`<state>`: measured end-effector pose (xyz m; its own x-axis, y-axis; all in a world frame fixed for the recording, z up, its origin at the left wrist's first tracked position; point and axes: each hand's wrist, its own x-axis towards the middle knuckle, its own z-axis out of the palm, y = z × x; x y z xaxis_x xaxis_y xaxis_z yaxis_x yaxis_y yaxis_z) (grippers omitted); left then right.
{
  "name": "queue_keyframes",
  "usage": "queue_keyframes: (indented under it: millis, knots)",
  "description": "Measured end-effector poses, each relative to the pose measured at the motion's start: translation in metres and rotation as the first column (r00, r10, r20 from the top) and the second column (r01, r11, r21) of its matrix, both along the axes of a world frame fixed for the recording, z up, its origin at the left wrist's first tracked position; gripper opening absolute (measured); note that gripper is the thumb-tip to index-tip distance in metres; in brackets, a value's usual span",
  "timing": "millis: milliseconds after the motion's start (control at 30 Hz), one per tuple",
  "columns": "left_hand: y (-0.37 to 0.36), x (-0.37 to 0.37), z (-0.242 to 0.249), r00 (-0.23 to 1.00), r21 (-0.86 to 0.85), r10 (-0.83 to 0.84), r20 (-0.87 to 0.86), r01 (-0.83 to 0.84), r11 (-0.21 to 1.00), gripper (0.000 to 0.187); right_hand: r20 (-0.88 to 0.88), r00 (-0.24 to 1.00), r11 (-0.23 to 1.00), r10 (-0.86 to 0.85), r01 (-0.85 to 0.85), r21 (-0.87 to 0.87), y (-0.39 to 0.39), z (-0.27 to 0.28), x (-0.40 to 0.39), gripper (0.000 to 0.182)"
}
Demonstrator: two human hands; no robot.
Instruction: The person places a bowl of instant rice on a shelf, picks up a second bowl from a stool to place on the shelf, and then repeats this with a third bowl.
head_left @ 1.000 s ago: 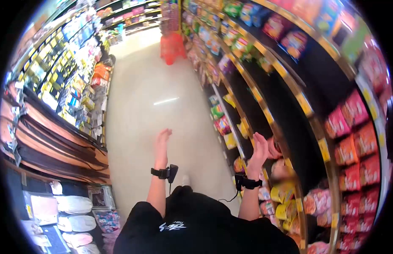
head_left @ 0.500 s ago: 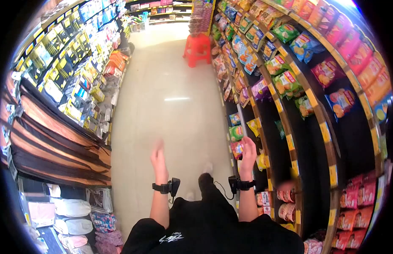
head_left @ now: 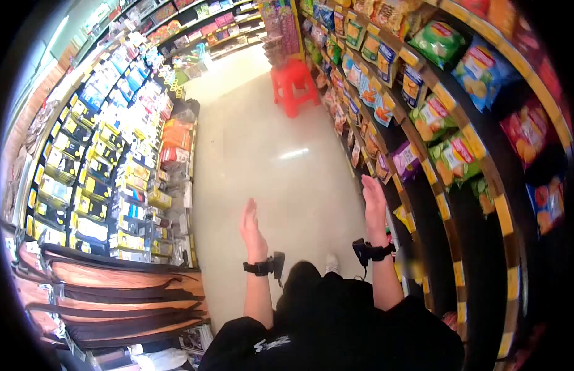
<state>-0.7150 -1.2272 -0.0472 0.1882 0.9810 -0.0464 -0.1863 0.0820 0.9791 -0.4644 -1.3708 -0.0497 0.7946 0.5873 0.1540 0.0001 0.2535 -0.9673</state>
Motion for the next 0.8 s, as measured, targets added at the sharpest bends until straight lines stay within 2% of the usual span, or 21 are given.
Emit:
queue_keyframes:
  millis: [100,133,233,300,433,567,700,800]
  knots:
    - [0.048,0.027,0.005,0.999,-0.004,0.035,0.041,-0.035,0.999,0.05,-0.023,0.999,0.999,0.037,-0.037,0.007,0.053,0.004,0.028,0.034]
    - [0.065,0.031,0.002,0.998,-0.023,0.045,0.043,-0.044,0.999,0.05,0.027,0.999,0.999,0.043,-0.043,-0.025,0.072,-0.003,0.04,0.033]
    - [0.121,0.051,-0.007,0.995,-0.046,0.077,0.058,-0.075,0.996,0.05,-0.036,0.997,0.997,0.072,-0.073,-0.034,0.137,-0.015,0.072,0.032]
    - [0.166,0.059,-0.02,0.992,-0.048,0.096,0.083,-0.092,0.995,0.05,-0.066,0.995,0.996,0.069,-0.073,-0.058,0.186,-0.018,0.089,0.031]
    - [0.274,0.083,-0.041,0.977,-0.075,0.16,0.141,-0.151,0.986,0.05,-0.009,0.997,0.992,0.079,-0.08,-0.098,0.297,-0.016,0.136,0.031]
    - [0.369,0.097,-0.015,0.972,-0.078,0.201,0.122,-0.192,0.978,0.049,0.031,0.994,0.98,0.103,-0.096,-0.173,0.403,0.016,0.175,0.031]
    - [0.459,0.125,0.005,0.971,-0.091,0.221,0.086,-0.214,0.973,0.047,0.01,0.99,0.985,0.143,-0.142,-0.094,0.512,0.019,0.209,0.032]
    - [0.518,0.158,0.012,0.976,-0.072,0.21,0.06,-0.205,0.976,0.046,0.072,0.987,0.987,0.146,-0.14,-0.083,0.571,0.021,0.227,0.032]
